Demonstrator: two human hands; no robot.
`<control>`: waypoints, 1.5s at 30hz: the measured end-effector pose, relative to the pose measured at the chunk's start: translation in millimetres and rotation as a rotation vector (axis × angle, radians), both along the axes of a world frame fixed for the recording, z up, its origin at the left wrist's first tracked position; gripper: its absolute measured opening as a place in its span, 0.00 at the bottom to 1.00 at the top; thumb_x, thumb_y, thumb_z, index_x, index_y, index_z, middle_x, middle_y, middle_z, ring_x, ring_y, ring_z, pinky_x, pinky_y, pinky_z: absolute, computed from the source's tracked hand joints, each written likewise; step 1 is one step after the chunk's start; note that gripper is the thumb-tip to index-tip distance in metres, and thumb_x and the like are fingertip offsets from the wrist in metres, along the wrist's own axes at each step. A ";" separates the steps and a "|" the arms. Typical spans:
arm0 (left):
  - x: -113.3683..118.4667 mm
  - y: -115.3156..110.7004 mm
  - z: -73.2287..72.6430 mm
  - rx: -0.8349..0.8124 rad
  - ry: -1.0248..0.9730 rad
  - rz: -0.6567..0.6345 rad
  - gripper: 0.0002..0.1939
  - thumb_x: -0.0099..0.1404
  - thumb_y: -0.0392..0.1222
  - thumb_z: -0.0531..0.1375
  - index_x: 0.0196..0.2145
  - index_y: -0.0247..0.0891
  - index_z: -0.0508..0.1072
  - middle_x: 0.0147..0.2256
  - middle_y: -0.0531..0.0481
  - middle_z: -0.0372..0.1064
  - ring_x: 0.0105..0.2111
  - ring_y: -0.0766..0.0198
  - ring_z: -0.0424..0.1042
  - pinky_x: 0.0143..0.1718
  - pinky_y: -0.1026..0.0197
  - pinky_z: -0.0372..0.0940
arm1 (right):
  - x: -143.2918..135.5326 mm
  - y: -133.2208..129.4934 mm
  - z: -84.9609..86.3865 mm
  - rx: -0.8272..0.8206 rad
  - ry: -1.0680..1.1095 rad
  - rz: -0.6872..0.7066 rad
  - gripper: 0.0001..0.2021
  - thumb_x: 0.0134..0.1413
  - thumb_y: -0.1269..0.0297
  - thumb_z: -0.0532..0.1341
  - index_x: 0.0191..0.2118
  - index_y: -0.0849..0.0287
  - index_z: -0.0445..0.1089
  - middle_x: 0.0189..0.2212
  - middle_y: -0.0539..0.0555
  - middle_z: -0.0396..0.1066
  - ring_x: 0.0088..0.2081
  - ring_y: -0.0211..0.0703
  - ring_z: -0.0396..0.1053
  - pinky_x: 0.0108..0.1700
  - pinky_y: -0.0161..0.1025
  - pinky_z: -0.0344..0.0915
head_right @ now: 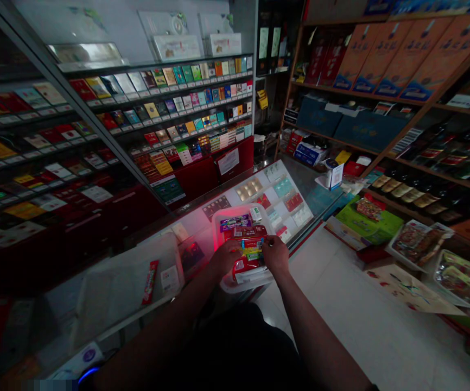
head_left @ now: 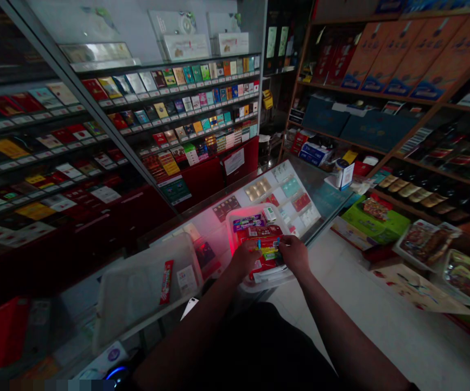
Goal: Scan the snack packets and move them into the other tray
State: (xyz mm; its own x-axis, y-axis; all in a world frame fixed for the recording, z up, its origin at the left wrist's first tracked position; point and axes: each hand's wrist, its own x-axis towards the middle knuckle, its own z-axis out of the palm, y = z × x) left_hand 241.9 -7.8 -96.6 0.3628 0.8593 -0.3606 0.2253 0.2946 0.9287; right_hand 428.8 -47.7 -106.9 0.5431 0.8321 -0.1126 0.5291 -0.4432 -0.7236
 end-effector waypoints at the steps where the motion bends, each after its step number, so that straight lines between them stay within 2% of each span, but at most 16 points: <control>1: 1.0 0.1 0.3 -0.015 -0.018 0.002 0.14 0.58 0.33 0.64 0.43 0.36 0.75 0.45 0.42 0.79 0.45 0.56 0.78 0.46 0.57 0.71 | -0.4 0.2 -1.2 0.003 0.005 0.007 0.12 0.53 0.65 0.61 0.43 0.58 0.75 0.39 0.54 0.79 0.40 0.46 0.76 0.44 0.39 0.66; 6: 5.4 1.4 -1.8 -0.085 -0.040 0.024 0.18 0.58 0.31 0.61 0.47 0.36 0.74 0.46 0.42 0.79 0.43 0.57 0.78 0.45 0.58 0.72 | -2.6 0.9 -3.6 -0.014 0.043 0.065 0.12 0.52 0.63 0.63 0.44 0.58 0.74 0.35 0.53 0.78 0.37 0.44 0.75 0.41 0.37 0.66; 10: 5.2 1.2 2.3 0.013 0.198 0.012 0.20 0.57 0.34 0.63 0.49 0.35 0.75 0.43 0.41 0.79 0.42 0.56 0.77 0.44 0.57 0.70 | -7.0 1.2 2.6 -0.016 0.045 0.115 0.13 0.52 0.64 0.62 0.45 0.57 0.75 0.34 0.52 0.78 0.36 0.43 0.75 0.40 0.38 0.66; 14: 2.1 -3.3 13.6 0.178 0.408 -0.036 0.16 0.57 0.34 0.62 0.44 0.37 0.78 0.43 0.42 0.79 0.43 0.55 0.76 0.45 0.57 0.67 | -16.9 -2.1 15.7 -0.026 0.087 0.201 0.13 0.52 0.66 0.60 0.44 0.55 0.76 0.34 0.50 0.78 0.36 0.42 0.74 0.40 0.37 0.66; 18: -8.6 -5.1 26.1 0.319 0.423 -0.091 0.14 0.59 0.35 0.59 0.42 0.38 0.79 0.43 0.43 0.78 0.43 0.56 0.75 0.46 0.57 0.66 | -23.3 -7.2 31.2 0.058 0.099 0.302 0.17 0.52 0.69 0.60 0.48 0.54 0.76 0.40 0.51 0.78 0.37 0.42 0.74 0.43 0.38 0.66; 20: -17.5 -2.6 32.3 0.376 0.408 -0.122 0.13 0.59 0.34 0.59 0.41 0.39 0.79 0.42 0.45 0.79 0.42 0.57 0.75 0.46 0.57 0.66 | -25.3 -8.6 38.7 0.109 0.073 0.358 0.17 0.52 0.69 0.61 0.47 0.54 0.77 0.42 0.51 0.78 0.38 0.42 0.73 0.44 0.38 0.66; 23: -32.7 3.9 39.2 0.320 0.298 -0.071 0.14 0.57 0.34 0.60 0.41 0.40 0.79 0.39 0.48 0.79 0.37 0.60 0.75 0.43 0.58 0.67 | -32.9 -8.3 45.8 0.087 0.092 0.425 0.09 0.53 0.66 0.61 0.38 0.55 0.78 0.34 0.51 0.78 0.34 0.42 0.73 0.40 0.37 0.65; 27: -53.2 10.6 43.0 0.161 0.076 0.156 0.15 0.55 0.39 0.65 0.41 0.36 0.77 0.37 0.45 0.80 0.35 0.60 0.76 0.38 0.59 0.68 | -57.5 -6.0 40.9 0.033 0.278 0.446 0.06 0.51 0.67 0.62 0.34 0.56 0.76 0.28 0.49 0.77 0.30 0.40 0.72 0.35 0.35 0.64; 30: -69.4 10.9 43.7 0.152 0.086 0.254 0.13 0.55 0.45 0.66 0.37 0.35 0.78 0.33 0.44 0.79 0.32 0.60 0.75 0.34 0.60 0.68 | -81.2 -4.5 31.4 0.022 0.401 0.463 0.06 0.50 0.68 0.61 0.35 0.58 0.75 0.27 0.49 0.76 0.28 0.40 0.72 0.33 0.35 0.64; 37: -107.9 4.7 38.4 0.201 0.159 0.292 0.12 0.59 0.46 0.62 0.36 0.35 0.80 0.33 0.46 0.79 0.32 0.60 0.76 0.36 0.59 0.69 | -123.0 0.8 27.1 0.072 0.140 0.571 0.08 0.50 0.72 0.60 0.34 0.57 0.77 0.30 0.50 0.77 0.32 0.39 0.71 0.35 0.33 0.60; 45: -133.8 -4.7 30.2 0.185 0.181 0.315 0.10 0.60 0.43 0.61 0.36 0.38 0.80 0.36 0.45 0.80 0.36 0.58 0.77 0.40 0.58 0.71 | -146.8 3.0 18.8 0.048 -0.040 0.662 0.06 0.55 0.71 0.61 0.34 0.58 0.76 0.31 0.52 0.78 0.34 0.40 0.72 0.36 0.34 0.58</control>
